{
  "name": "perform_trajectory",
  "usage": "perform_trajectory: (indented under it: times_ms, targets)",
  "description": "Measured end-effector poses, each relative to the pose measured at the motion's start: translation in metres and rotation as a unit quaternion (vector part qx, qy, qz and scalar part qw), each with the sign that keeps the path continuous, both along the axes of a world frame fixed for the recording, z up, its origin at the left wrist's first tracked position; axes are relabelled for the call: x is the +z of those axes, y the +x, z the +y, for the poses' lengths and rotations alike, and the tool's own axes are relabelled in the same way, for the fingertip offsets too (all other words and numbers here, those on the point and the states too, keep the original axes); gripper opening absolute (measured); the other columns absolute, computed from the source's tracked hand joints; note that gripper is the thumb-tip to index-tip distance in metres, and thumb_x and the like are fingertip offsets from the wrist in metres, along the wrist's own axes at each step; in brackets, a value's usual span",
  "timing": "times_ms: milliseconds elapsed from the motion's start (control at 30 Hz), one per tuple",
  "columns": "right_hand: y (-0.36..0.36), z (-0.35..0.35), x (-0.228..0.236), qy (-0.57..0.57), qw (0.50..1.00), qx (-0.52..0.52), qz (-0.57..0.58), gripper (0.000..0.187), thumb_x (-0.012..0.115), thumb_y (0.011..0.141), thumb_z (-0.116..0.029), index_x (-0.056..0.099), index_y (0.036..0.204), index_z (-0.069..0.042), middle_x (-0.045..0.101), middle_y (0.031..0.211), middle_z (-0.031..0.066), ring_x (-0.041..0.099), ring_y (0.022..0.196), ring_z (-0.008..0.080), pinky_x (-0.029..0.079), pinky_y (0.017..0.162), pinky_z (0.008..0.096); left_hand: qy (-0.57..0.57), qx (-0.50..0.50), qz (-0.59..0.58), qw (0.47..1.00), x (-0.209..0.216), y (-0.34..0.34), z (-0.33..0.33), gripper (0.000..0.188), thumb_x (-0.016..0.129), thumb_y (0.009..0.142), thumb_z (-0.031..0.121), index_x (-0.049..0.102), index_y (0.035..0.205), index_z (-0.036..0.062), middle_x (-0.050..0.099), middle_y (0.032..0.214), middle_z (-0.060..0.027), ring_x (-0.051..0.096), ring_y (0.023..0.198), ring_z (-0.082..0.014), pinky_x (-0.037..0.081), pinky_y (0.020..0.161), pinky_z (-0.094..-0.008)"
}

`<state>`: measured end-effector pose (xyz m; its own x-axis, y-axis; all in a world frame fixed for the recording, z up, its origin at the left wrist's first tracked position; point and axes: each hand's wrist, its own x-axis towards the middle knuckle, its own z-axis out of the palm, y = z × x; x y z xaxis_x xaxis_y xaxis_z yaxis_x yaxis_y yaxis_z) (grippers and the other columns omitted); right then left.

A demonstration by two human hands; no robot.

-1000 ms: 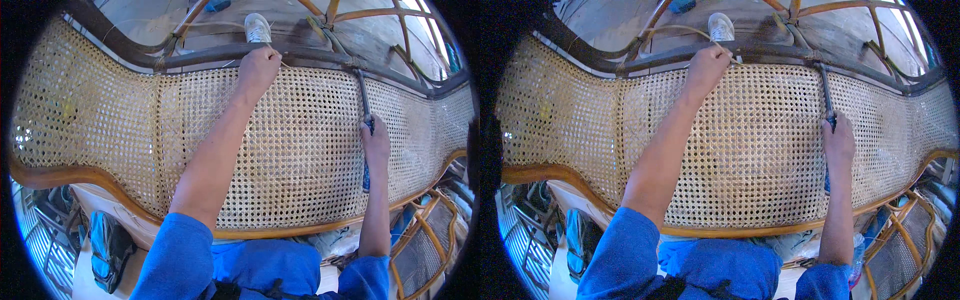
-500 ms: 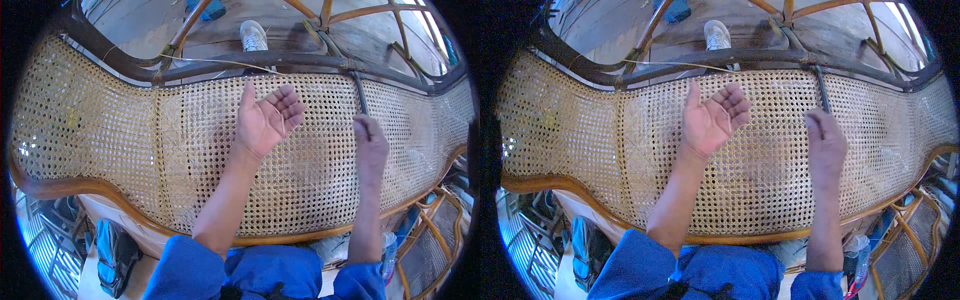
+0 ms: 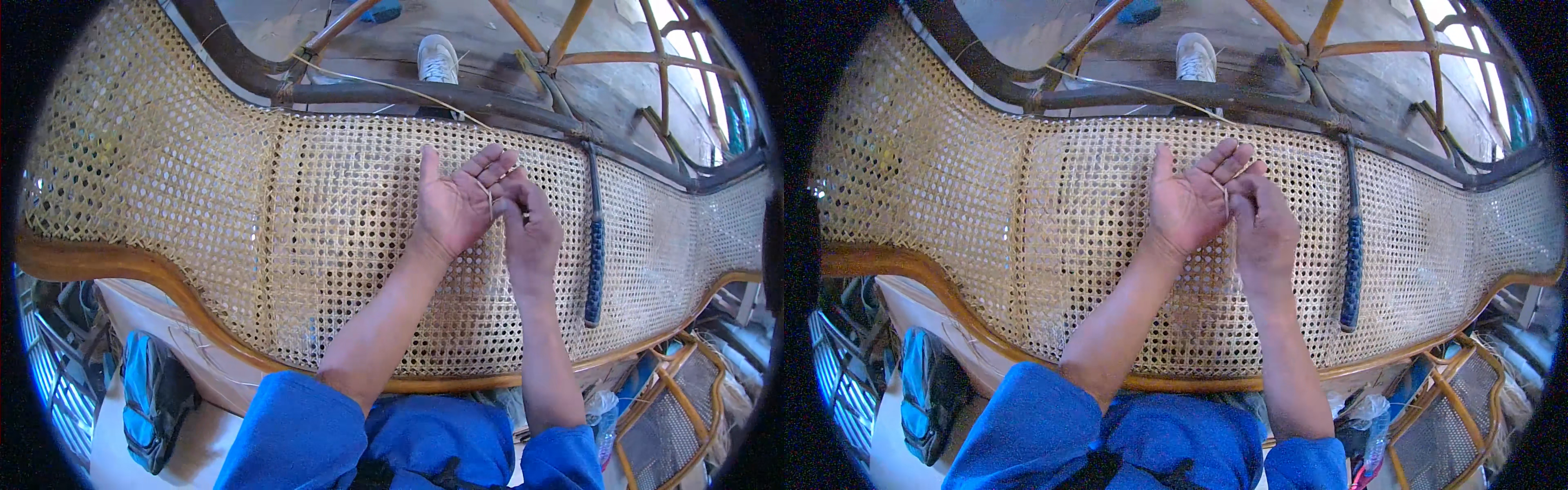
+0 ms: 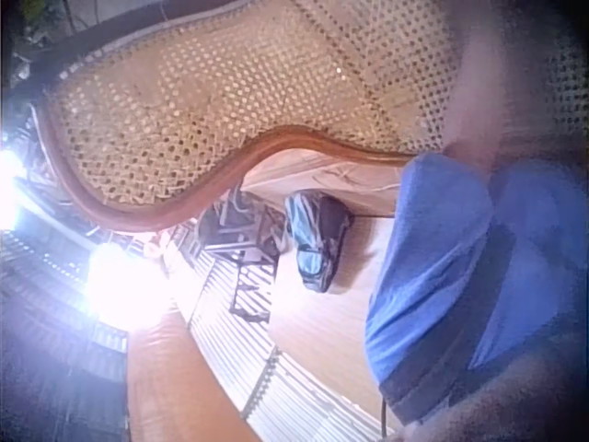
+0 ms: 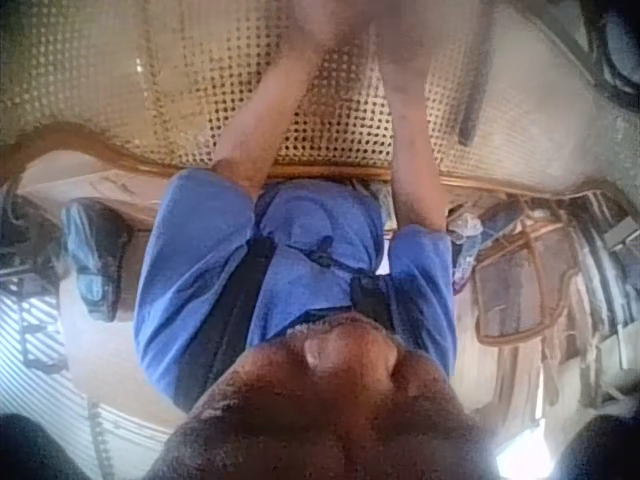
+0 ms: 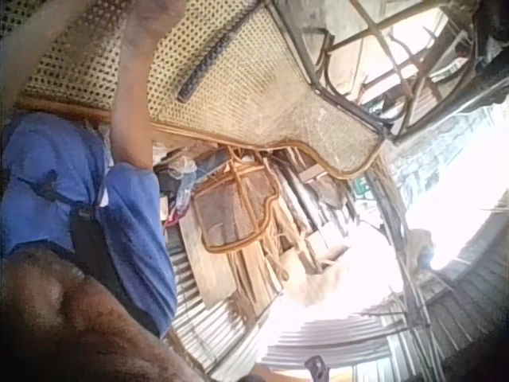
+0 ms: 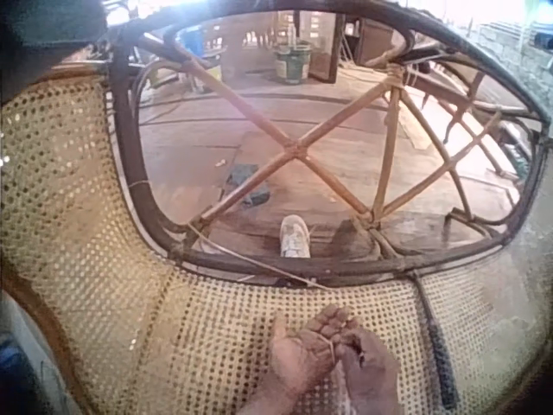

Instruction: The person weaves a thin cane strip into the frame of a rattan chair seat. They use a hammer to tap the strip into place and pull it tight, working methodically along the edge of the seat.

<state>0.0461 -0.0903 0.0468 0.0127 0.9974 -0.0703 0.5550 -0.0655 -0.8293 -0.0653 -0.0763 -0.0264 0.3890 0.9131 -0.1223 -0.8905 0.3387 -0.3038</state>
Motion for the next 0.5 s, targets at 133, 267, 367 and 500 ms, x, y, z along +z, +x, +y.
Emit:
perform_trajectory:
  times_ms: [133,267,367,500]
  targets:
    - [-0.005,0.009,-0.004,0.031,0.999,0.040,-0.019,0.015,0.059,0.083,-0.001,0.058,0.098,-0.002,0.063,0.083,0.0103,0.061,0.077,0.0231,0.049,0.071,0.0329,-0.010,-0.014,0.031,0.999,0.006,0.002,0.002,0.096,0.016,0.085,0.075,0.049,0.125,-0.0054,0.053,0.127,-0.0221,0.048,0.119,-0.0348,0.034,0.105,-0.0469]
    - [-0.005,0.014,-0.013,0.045,0.980,0.099,-0.167,0.017,0.061,0.081,-0.002,0.058,0.098,-0.004,0.062,0.087,0.0119,0.063,0.078,0.0241,0.049,0.073,0.0316,-0.076,-0.031,0.143,0.986,0.015,0.008,0.004,0.095,0.016,0.086,0.075,0.050,0.124,-0.0059,0.054,0.125,-0.0206,0.050,0.117,-0.0326,0.034,0.105,-0.0434]
    - [0.000,0.017,-0.014,-0.014,0.998,0.048,-0.035,0.010,0.057,0.084,-0.004,0.061,0.093,-0.004,0.065,0.087,0.0067,0.060,0.074,0.0213,0.048,0.067,0.0328,-0.087,-0.045,0.135,0.986,0.027,0.007,0.006,0.089,0.020,0.088,0.072,0.056,0.114,-0.0051,0.060,0.115,-0.0182,0.059,0.102,-0.0283,0.044,0.096,-0.0379]
    - [0.012,0.028,-0.004,-0.117,0.958,-0.036,0.259,0.010,0.060,0.087,-0.005,0.064,0.096,-0.002,0.067,0.089,0.0013,0.056,0.067,0.0071,0.044,0.058,0.0201,-0.048,-0.060,0.168,0.983,0.010,0.007,0.004,0.070,0.033,0.093,0.060,0.057,0.110,-0.0035,0.062,0.109,-0.0150,0.061,0.097,-0.0247,0.049,0.088,-0.0366]
